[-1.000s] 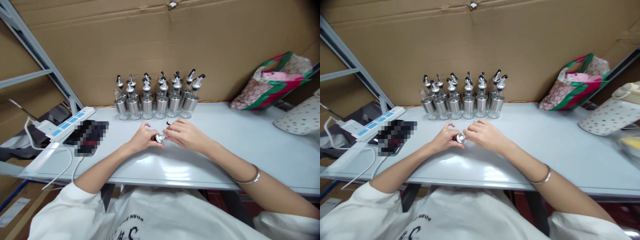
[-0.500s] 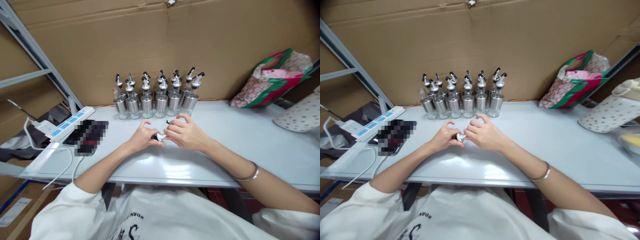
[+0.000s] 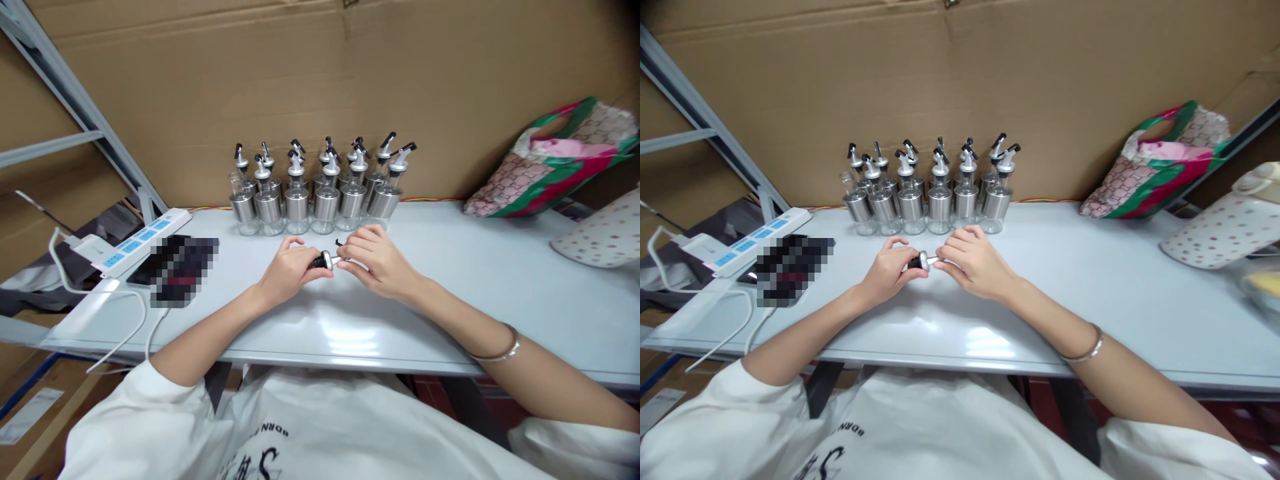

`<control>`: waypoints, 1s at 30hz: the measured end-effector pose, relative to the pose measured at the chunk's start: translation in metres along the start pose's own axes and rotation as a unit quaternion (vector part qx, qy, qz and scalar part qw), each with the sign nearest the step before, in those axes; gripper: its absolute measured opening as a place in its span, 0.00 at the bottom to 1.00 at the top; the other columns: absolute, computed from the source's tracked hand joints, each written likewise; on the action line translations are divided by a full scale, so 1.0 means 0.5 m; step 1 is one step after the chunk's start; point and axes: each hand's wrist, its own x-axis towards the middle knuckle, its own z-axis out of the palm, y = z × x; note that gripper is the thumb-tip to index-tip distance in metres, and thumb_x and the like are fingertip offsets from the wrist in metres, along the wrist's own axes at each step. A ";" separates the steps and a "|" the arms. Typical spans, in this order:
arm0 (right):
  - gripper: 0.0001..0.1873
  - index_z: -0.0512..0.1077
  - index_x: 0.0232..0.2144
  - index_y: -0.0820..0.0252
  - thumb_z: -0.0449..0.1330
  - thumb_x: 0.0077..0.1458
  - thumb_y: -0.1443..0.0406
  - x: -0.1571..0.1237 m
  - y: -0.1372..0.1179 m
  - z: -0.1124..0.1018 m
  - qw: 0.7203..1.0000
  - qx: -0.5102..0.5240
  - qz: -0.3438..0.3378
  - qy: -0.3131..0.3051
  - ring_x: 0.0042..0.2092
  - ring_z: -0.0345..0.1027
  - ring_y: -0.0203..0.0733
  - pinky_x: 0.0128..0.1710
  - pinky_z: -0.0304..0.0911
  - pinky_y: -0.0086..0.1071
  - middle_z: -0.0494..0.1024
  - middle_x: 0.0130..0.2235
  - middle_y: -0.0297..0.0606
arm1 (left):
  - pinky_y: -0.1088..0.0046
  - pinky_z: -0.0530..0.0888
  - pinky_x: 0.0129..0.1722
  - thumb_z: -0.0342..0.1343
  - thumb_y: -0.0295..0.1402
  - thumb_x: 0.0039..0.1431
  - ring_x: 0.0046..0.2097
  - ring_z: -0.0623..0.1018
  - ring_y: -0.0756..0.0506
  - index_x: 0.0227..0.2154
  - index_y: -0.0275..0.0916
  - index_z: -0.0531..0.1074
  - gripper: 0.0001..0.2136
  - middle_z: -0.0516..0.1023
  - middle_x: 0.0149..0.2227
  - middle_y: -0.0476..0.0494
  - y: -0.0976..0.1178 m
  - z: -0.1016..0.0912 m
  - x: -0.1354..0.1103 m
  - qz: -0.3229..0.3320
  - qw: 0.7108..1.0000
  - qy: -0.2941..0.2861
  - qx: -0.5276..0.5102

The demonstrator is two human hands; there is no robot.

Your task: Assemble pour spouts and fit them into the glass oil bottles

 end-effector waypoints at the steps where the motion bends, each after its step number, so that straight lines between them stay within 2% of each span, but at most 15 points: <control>1: 0.16 0.69 0.34 0.61 0.47 0.66 0.59 0.000 0.000 0.001 1.000 -0.008 0.002 0.009 0.36 0.63 0.42 0.40 0.52 0.37 0.73 0.29 0.38 | 0.67 0.65 0.45 0.35 0.53 0.64 0.27 0.71 0.50 0.28 0.38 0.66 0.25 0.74 0.25 0.49 -0.001 -0.001 0.000 0.006 1.000 0.001 0.007; 3: 0.13 0.68 0.36 0.61 0.48 0.66 0.60 0.000 -0.001 0.005 1.000 -0.017 0.002 0.020 0.37 0.64 0.42 0.40 0.53 0.37 0.75 0.32 0.39 | 0.66 0.65 0.45 0.30 0.51 0.66 0.29 0.71 0.49 0.30 0.38 0.64 0.26 0.75 0.28 0.47 -0.002 -0.002 0.000 0.014 1.000 -0.005 0.005; 6: 0.12 0.68 0.36 0.60 0.48 0.66 0.62 0.001 -0.005 0.007 0.999 -0.026 -0.018 0.032 0.37 0.64 0.41 0.39 0.55 0.35 0.75 0.32 0.39 | 0.63 0.63 0.47 0.26 0.50 0.67 0.27 0.68 0.49 0.30 0.39 0.62 0.26 0.73 0.27 0.48 -0.002 0.000 -0.002 -0.003 0.999 -0.021 -0.034; 12: 0.11 0.69 0.33 0.60 0.50 0.65 0.63 0.004 -0.012 -0.006 0.985 -0.123 -0.092 0.083 0.33 0.60 0.40 0.36 0.56 0.34 0.73 0.27 0.37 | 0.63 0.63 0.43 0.28 0.56 0.64 0.25 0.62 0.49 0.25 0.41 0.58 0.26 0.63 0.20 0.53 0.022 0.014 -0.004 -0.110 0.978 -0.009 -0.176; 15: 0.09 0.70 0.33 0.60 0.53 0.64 0.64 0.001 -0.005 -0.008 0.970 -0.174 -0.134 0.106 0.33 0.61 0.40 0.39 0.57 0.34 0.74 0.27 0.36 | 0.68 0.64 0.35 0.31 0.60 0.61 0.24 0.61 0.50 0.23 0.41 0.56 0.27 0.60 0.20 0.53 0.036 0.016 -0.001 -0.173 0.942 -0.032 -0.285; 18: 0.05 0.71 0.33 0.59 0.56 0.62 0.66 -0.005 0.005 -0.006 0.952 -0.220 -0.171 0.129 0.36 0.63 0.39 0.42 0.56 0.35 0.76 0.28 0.35 | 0.72 0.61 0.25 0.33 0.61 0.59 0.21 0.59 0.52 0.24 0.40 0.57 0.27 0.57 0.18 0.55 0.046 0.015 0.002 -0.236 0.878 -0.076 -0.409; 20: 0.06 0.71 0.33 0.56 0.56 0.62 0.65 -0.009 0.012 -0.004 0.950 -0.229 -0.167 0.131 0.37 0.64 0.38 0.43 0.55 0.35 0.77 0.29 0.33 | 0.73 0.59 0.22 0.34 0.61 0.59 0.19 0.59 0.53 0.25 0.40 0.57 0.27 0.56 0.17 0.56 0.049 0.011 0.005 -0.260 0.846 -0.096 -0.455; 22: 0.08 0.71 0.33 0.53 0.54 0.64 0.63 -0.013 0.018 -0.002 0.955 -0.228 -0.147 0.118 0.36 0.64 0.38 0.43 0.53 0.36 0.78 0.29 0.31 | 0.74 0.61 0.23 0.37 0.60 0.59 0.20 0.61 0.53 0.27 0.40 0.58 0.26 0.57 0.19 0.56 0.047 0.007 0.007 -0.263 0.832 -0.118 -0.473; 24: 0.10 0.71 0.33 0.53 0.52 0.65 0.62 -0.015 0.021 0.001 0.965 -0.216 -0.115 0.098 0.35 0.64 0.39 0.43 0.50 0.38 0.77 0.28 0.30 | 0.73 0.64 0.25 0.39 0.59 0.59 0.22 0.64 0.53 0.28 0.40 0.59 0.25 0.60 0.21 0.55 0.041 0.004 0.009 -0.248 0.842 -0.130 -0.461; 26: 0.13 0.70 0.33 0.55 0.49 0.66 0.60 -0.015 0.020 0.002 0.979 -0.176 -0.070 0.076 0.33 0.62 0.40 0.43 0.48 0.40 0.76 0.25 0.31 | 0.72 0.66 0.29 0.40 0.58 0.60 0.24 0.67 0.52 0.29 0.40 0.59 0.24 0.63 0.23 0.54 0.033 0.002 0.011 -0.224 0.870 -0.128 -0.419; 30: 0.21 0.70 0.31 0.58 0.43 0.67 0.56 -0.008 0.008 0.003 0.998 -0.022 0.047 0.021 0.29 0.59 0.39 0.41 0.47 0.40 0.72 0.23 0.33 | 0.72 0.66 0.31 0.36 0.54 0.64 0.25 0.67 0.51 0.27 0.40 0.58 0.22 0.64 0.21 0.54 0.023 -0.004 0.011 -0.197 0.916 -0.124 -0.328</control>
